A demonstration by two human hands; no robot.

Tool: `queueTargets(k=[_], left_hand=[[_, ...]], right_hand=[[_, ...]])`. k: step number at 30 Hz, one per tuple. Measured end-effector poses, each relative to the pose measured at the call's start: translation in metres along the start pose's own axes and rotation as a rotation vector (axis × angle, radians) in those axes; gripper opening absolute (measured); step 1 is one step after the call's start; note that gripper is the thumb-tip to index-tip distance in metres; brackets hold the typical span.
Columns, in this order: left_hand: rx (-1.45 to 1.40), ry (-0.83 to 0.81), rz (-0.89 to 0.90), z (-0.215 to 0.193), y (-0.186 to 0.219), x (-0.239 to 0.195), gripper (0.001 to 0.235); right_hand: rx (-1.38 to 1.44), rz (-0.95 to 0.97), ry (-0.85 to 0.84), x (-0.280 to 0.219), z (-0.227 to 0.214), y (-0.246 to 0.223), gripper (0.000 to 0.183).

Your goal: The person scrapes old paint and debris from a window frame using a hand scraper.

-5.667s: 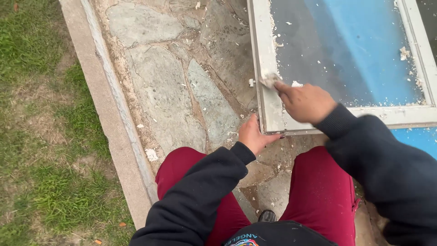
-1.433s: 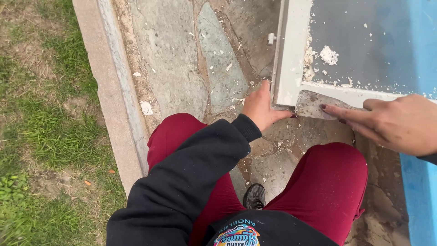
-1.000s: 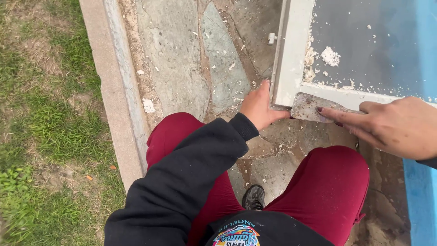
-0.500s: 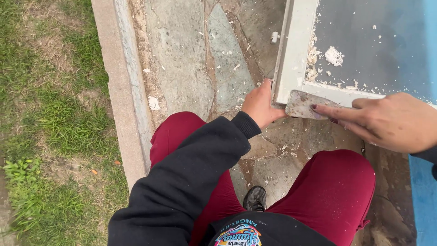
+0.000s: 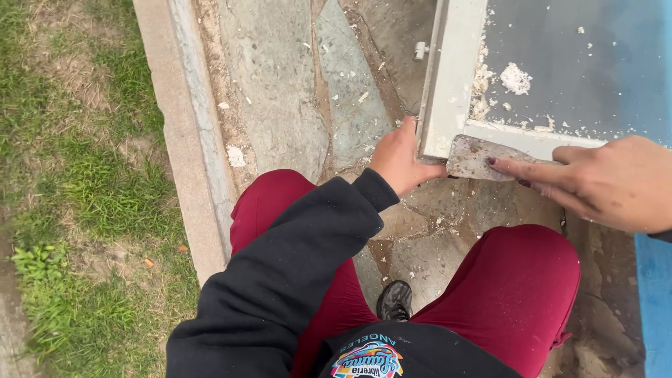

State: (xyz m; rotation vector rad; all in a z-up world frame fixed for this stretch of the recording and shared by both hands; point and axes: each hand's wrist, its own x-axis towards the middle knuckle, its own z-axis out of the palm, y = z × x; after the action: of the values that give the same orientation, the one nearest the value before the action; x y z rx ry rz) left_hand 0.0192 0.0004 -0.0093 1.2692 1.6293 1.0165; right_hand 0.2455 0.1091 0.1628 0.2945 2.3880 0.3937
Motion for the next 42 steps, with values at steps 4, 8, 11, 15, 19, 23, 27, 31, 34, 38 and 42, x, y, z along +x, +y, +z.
queueTargets(k=[4,8,11,15,19,23,27,31,34,38,42], left_hand=[[0.023,0.051,0.071,0.009,-0.009,0.002,0.085],[0.035,0.052,0.078,0.005,-0.011,0.001,0.082],[0.023,0.055,0.09,0.004,-0.009,0.001,0.076],[-0.025,0.038,0.082,0.002,-0.01,0.002,0.077],[-0.063,0.013,0.08,-0.002,-0.008,0.005,0.079],[-0.075,-0.021,0.038,-0.003,-0.004,0.004,0.089],[-0.088,-0.04,0.028,-0.008,-0.001,0.004,0.092],[-0.073,-0.053,0.037,-0.014,0.005,0.0,0.087],[-0.046,-0.017,0.029,-0.013,0.006,-0.004,0.078],[0.028,0.001,-0.007,-0.01,0.008,-0.004,0.076],[0.062,0.049,-0.009,-0.001,0.002,-0.003,0.078]], right_hand=[[-0.015,-0.007,0.12,0.018,-0.024,-0.014,0.064],[-0.012,-0.02,0.142,0.026,-0.02,-0.014,0.06],[-0.032,0.058,0.039,0.018,0.015,-0.007,0.062],[-0.025,0.038,0.076,0.027,-0.028,-0.022,0.064],[-0.016,0.02,0.021,0.042,-0.038,-0.007,0.065],[0.85,0.239,0.296,0.037,-0.015,0.042,0.06],[1.195,0.26,0.441,0.025,-0.032,0.042,0.1],[1.245,0.384,0.396,0.005,0.014,0.059,0.063],[2.11,0.032,0.373,0.003,0.045,0.074,0.06],[1.681,0.388,0.5,-0.004,-0.044,0.025,0.101],[1.585,0.048,0.539,0.025,-0.079,0.03,0.128]])
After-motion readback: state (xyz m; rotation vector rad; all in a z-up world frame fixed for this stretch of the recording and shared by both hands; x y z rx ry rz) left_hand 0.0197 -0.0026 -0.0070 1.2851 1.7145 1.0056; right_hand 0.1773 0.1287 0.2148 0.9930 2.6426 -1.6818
